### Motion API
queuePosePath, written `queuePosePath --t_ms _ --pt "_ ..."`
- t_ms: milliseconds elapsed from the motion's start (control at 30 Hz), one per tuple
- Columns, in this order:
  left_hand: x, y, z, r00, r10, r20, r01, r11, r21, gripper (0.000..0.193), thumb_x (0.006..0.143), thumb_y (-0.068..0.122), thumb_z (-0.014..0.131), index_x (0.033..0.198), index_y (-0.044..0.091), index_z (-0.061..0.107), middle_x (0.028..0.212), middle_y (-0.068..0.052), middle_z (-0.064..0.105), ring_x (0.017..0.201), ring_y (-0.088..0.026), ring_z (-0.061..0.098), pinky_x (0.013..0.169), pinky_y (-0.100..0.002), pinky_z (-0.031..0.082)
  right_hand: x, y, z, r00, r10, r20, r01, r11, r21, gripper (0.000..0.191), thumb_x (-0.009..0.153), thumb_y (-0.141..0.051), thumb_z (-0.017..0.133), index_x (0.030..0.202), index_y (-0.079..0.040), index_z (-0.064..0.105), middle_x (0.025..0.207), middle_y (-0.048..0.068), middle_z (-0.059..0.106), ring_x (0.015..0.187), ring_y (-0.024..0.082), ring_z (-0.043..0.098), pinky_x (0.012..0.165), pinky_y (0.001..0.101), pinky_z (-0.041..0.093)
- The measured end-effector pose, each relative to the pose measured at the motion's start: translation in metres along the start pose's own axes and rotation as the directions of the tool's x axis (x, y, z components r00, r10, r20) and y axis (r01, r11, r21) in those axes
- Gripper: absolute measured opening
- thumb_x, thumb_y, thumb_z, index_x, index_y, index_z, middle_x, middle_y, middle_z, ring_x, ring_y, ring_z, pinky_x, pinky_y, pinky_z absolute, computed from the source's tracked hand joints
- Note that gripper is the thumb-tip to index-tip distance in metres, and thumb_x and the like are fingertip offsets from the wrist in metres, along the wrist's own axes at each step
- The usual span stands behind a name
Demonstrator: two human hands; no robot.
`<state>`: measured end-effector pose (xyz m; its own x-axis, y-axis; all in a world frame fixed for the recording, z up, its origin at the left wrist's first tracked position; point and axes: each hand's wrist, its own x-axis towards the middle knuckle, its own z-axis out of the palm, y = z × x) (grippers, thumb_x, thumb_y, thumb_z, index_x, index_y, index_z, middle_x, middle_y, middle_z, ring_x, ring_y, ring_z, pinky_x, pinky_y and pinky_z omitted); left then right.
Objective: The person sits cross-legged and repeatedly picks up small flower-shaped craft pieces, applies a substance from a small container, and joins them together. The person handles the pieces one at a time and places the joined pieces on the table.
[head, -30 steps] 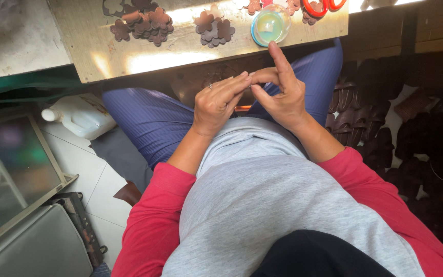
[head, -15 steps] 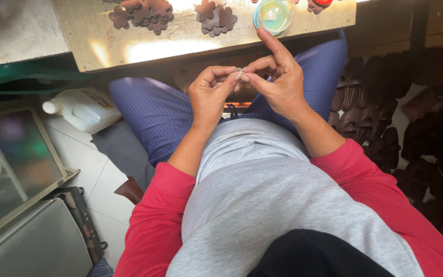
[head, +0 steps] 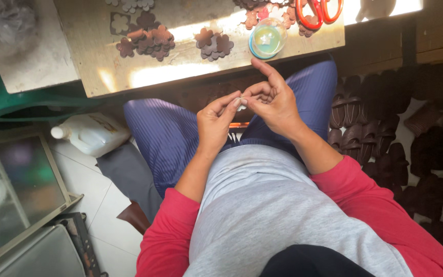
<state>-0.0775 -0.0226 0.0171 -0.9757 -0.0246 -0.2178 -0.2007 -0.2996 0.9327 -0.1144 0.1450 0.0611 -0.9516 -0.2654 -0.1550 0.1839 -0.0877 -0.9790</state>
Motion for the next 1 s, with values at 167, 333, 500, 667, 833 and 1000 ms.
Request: queuePosePath --t_ms 167,333,500,667,833,1000 --pt "-0.002 -0.007 -0.002 0.999 0.030 -0.015 -0.032 0.991 -0.130 0.033 0.097 0.002 0.070 0.129 -0.003 0.063 0.120 -0.009 0.071 0.109 -0.013 0.070 0.096 -0.026 0.058 0.001 -0.002 0.002 1.000 0.020 -0.001 -0.020 1.000 0.009 0.079 0.096 0.007 0.070 0.163 -0.004 0.029 0.104 0.009 0.071 0.094 0.009 0.068 0.084 0.0239 0.057" --pt "-0.003 -0.009 -0.003 0.999 -0.039 -0.014 0.038 0.995 -0.091 0.027 0.102 0.005 0.065 0.127 -0.004 0.068 0.113 -0.011 0.075 0.102 -0.014 0.073 0.091 -0.026 0.059 0.002 -0.027 0.000 0.998 -0.056 0.028 0.060 0.971 -0.230 0.070 0.093 0.000 0.073 0.155 -0.006 0.040 0.106 0.008 0.072 0.092 0.011 0.069 0.082 0.0234 0.056" --pt "0.008 -0.027 -0.023 0.987 -0.082 -0.138 0.069 0.993 -0.097 0.025 0.100 0.007 0.065 0.124 -0.002 0.067 0.108 -0.009 0.074 0.095 -0.012 0.072 0.086 -0.025 0.060 0.020 -0.051 -0.022 0.813 -0.576 0.083 0.333 0.342 -0.879 0.048 0.090 -0.016 0.090 0.131 -0.005 0.066 0.124 0.014 0.069 0.117 0.033 0.065 0.102 0.0418 0.052" --pt "-0.003 -0.052 -0.035 0.969 -0.157 -0.189 0.159 0.987 -0.004 0.027 0.099 0.008 0.067 0.124 -0.001 0.068 0.103 -0.008 0.074 0.091 -0.011 0.071 0.083 -0.023 0.058 0.045 -0.051 -0.042 0.853 -0.498 0.157 0.280 0.182 -0.943 0.051 0.091 -0.035 0.089 0.128 -0.005 0.071 0.149 0.025 0.050 0.136 0.044 0.047 0.114 0.0516 0.043" --pt "-0.010 -0.062 -0.033 0.975 -0.148 -0.164 0.144 0.989 -0.037 0.026 0.099 0.008 0.067 0.124 -0.002 0.068 0.101 -0.007 0.074 0.090 -0.010 0.070 0.084 -0.023 0.058 0.046 -0.043 -0.044 0.867 -0.449 0.215 0.292 0.108 -0.950 0.050 0.090 -0.040 0.087 0.123 -0.004 0.074 0.152 0.023 0.050 0.141 0.044 0.046 0.116 0.0517 0.042" --pt "-0.018 -0.058 -0.034 0.966 -0.184 -0.182 0.182 0.983 -0.026 0.028 0.100 0.009 0.067 0.126 -0.001 0.068 0.097 -0.006 0.072 0.089 -0.010 0.069 0.083 -0.022 0.056 0.041 -0.040 -0.043 0.872 -0.444 0.205 0.283 0.116 -0.952 0.049 0.090 -0.038 0.087 0.122 -0.004 0.074 0.153 0.022 0.050 0.141 0.043 0.047 0.114 0.0512 0.044"
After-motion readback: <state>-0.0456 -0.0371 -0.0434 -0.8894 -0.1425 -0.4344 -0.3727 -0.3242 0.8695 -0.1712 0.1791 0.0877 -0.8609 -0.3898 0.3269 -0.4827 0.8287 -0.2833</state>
